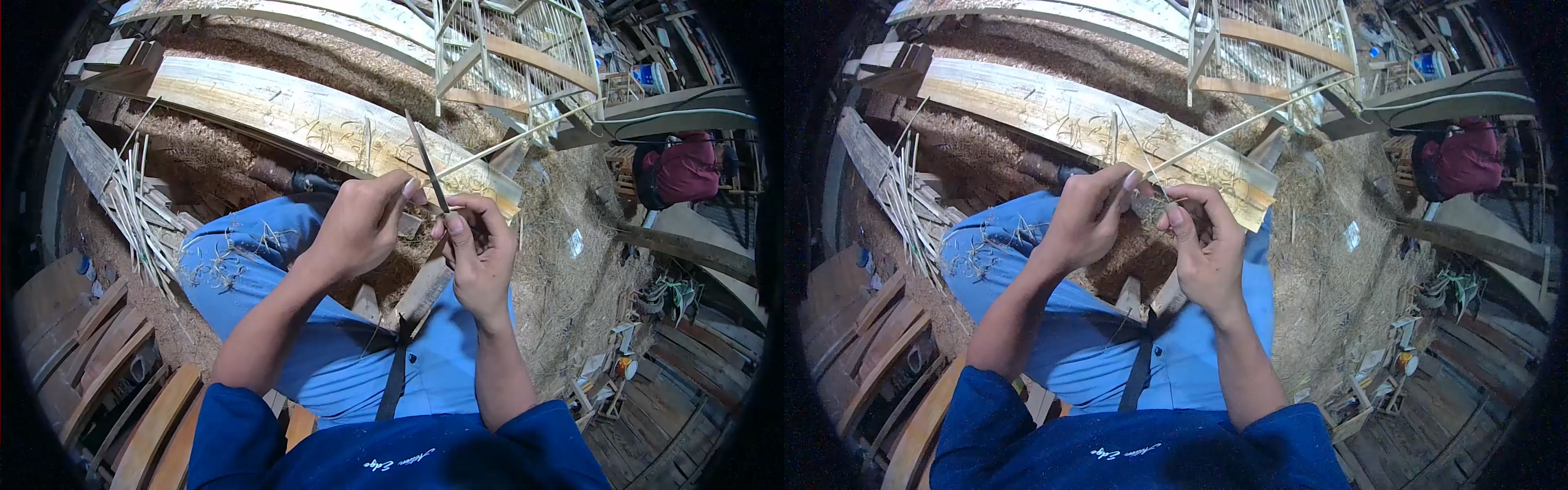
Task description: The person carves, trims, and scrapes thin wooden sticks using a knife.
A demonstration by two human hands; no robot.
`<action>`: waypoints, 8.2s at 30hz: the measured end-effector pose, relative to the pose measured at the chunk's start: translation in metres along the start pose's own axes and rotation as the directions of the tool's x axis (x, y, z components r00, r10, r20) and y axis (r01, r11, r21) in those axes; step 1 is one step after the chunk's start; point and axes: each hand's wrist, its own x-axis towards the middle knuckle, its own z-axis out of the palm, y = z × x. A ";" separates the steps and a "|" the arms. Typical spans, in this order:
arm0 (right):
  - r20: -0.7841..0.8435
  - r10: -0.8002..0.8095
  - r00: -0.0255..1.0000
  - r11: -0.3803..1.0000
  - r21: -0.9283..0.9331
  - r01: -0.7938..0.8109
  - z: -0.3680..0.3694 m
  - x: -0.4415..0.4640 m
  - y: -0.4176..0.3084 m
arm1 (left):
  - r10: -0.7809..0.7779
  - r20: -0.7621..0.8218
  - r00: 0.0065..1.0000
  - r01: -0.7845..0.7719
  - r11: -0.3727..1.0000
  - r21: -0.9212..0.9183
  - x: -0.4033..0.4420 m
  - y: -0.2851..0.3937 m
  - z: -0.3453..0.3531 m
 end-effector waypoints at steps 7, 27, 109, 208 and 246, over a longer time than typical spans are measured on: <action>-0.013 -0.019 1.000 0.999 0.047 0.020 0.001 0.000 0.005 | 0.043 -0.027 0.999 -0.044 0.999 -0.025 0.001 -0.002 0.003; -0.119 -0.066 0.991 0.980 -0.196 0.042 0.014 -0.009 -0.010 | 0.341 -0.073 0.937 -0.312 0.914 0.258 -0.011 -0.016 0.013; -0.078 0.047 0.996 0.983 0.181 -0.032 -0.008 0.000 0.006 | 0.306 -0.040 0.951 -0.295 0.939 0.175 -0.003 -0.018 0.013; -0.348 0.228 0.910 0.852 0.523 -0.014 0.021 0.040 -0.024 | 0.422 0.006 0.907 -0.422 0.906 0.018 -0.003 -0.022 0.018; -0.195 -0.013 0.981 0.885 -0.459 -0.080 0.001 0.026 0.088 | 0.269 -0.195 0.943 -0.217 0.944 0.249 0.044 -0.115 0.053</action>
